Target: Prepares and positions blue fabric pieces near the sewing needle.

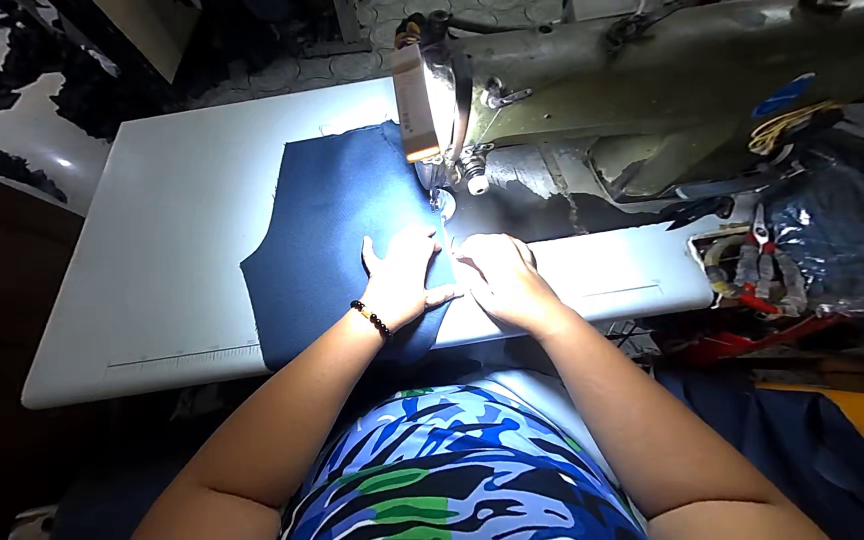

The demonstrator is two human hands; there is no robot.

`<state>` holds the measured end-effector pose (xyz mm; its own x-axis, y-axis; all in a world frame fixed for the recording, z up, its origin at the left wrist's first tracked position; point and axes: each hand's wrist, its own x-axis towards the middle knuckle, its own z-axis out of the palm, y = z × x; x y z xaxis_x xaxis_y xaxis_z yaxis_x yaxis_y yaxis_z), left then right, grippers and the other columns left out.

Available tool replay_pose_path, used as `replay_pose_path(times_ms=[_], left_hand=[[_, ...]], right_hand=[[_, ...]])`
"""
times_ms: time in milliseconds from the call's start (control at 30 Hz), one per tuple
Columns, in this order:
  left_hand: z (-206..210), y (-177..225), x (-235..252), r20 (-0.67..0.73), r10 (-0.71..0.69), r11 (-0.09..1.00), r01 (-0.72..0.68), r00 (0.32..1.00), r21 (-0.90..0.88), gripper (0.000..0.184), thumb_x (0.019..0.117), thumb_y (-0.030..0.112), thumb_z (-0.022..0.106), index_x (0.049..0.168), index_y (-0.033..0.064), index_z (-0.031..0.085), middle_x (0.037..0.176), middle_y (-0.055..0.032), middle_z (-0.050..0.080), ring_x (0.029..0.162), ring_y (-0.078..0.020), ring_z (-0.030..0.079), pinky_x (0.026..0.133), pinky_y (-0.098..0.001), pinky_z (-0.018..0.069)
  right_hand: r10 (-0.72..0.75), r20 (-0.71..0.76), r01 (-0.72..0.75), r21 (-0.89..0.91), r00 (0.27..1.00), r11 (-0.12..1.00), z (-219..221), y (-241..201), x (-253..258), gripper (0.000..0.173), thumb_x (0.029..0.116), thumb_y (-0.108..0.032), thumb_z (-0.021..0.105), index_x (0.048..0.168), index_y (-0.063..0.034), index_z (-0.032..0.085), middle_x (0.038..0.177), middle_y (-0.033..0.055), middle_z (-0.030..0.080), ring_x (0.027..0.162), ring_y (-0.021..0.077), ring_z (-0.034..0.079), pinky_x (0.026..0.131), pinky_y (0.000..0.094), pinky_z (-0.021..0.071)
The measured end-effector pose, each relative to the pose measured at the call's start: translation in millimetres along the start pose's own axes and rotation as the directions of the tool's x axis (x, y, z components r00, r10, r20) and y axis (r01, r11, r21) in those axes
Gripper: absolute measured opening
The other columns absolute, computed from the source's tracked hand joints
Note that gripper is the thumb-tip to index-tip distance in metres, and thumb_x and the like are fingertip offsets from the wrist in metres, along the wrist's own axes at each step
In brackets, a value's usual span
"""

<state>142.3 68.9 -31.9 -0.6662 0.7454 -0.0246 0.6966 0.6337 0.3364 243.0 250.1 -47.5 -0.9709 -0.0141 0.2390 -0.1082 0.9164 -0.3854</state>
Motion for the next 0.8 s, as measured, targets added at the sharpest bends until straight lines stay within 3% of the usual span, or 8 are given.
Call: replay_pose_path(times_ms=[133,500,567,667,800], left_hand=[[1.5,-1.6,0.4,-0.009,0.007,1.000,-0.007,1.000,-0.010,0.072,0.0847,0.063,0.071,0.139,0.0168,0.059,0.160,0.0000,0.042,0.152,-0.0249,0.032,0.110,-0.0821,0.0072],[-0.4,-10.5,14.6,-0.038,0.020,1.000,-0.020,0.999,-0.020,0.070,0.0862,0.067,0.066,0.136,0.0175,0.062,0.158,-0.0004,0.045,0.152,-0.0256,0.033,0.110,-0.0825,0.0060],[-4.3,-16.3,28.1,-0.013,-0.006,1.000,0.006,1.000,-0.021,0.073,0.0852,0.073,0.062,0.136,0.0197,0.061,0.159,0.0025,0.044,0.152,-0.0226,0.033,0.111,-0.0815,0.0047],[-10.5,-26.6,51.4,-0.017,-0.009,1.000,0.009,1.000,-0.017,0.078,0.0830,0.075,0.062,0.136,0.0191,0.061,0.157,-0.0002,0.046,0.152,-0.0247,0.034,0.111,-0.0822,0.0050],[-22.1,-33.6,79.4,0.010,-0.053,0.999,0.053,0.999,0.012,0.076,0.0829,0.074,0.065,0.138,0.0222,0.059,0.155,-0.0015,0.047,0.152,-0.0248,0.032,0.112,-0.0814,0.0047]], right_hand=[[-0.014,0.012,0.014,-0.010,1.000,1.000,-1.4,-1.6,0.6,0.040,0.1021,-0.032,0.047,0.134,-0.0251,0.069,0.133,0.0077,0.063,0.132,0.0305,0.053,0.113,0.0622,0.0324],[-0.039,0.051,0.038,0.029,0.998,0.999,-11.7,9.9,34.2,0.032,0.0990,-0.025,0.052,0.119,-0.0232,0.077,0.121,0.0096,0.066,0.125,0.0335,0.056,0.104,0.0616,0.0380],[-0.003,0.091,0.002,0.013,0.996,1.000,-13.1,13.1,47.3,0.029,0.1000,-0.022,0.056,0.122,-0.0256,0.076,0.123,0.0095,0.064,0.124,0.0342,0.055,0.101,0.0618,0.0400],[0.012,0.091,-0.007,-0.047,0.996,0.999,-8.5,19.5,64.8,0.034,0.1015,-0.020,0.054,0.130,-0.0277,0.071,0.126,0.0127,0.063,0.123,0.0357,0.055,0.101,0.0599,0.0404],[0.066,0.104,-0.051,-0.143,0.992,0.988,-5.0,15.2,63.0,0.042,0.1033,-0.023,0.054,0.143,-0.0306,0.061,0.135,0.0126,0.059,0.130,0.0356,0.052,0.108,0.0592,0.0375]])
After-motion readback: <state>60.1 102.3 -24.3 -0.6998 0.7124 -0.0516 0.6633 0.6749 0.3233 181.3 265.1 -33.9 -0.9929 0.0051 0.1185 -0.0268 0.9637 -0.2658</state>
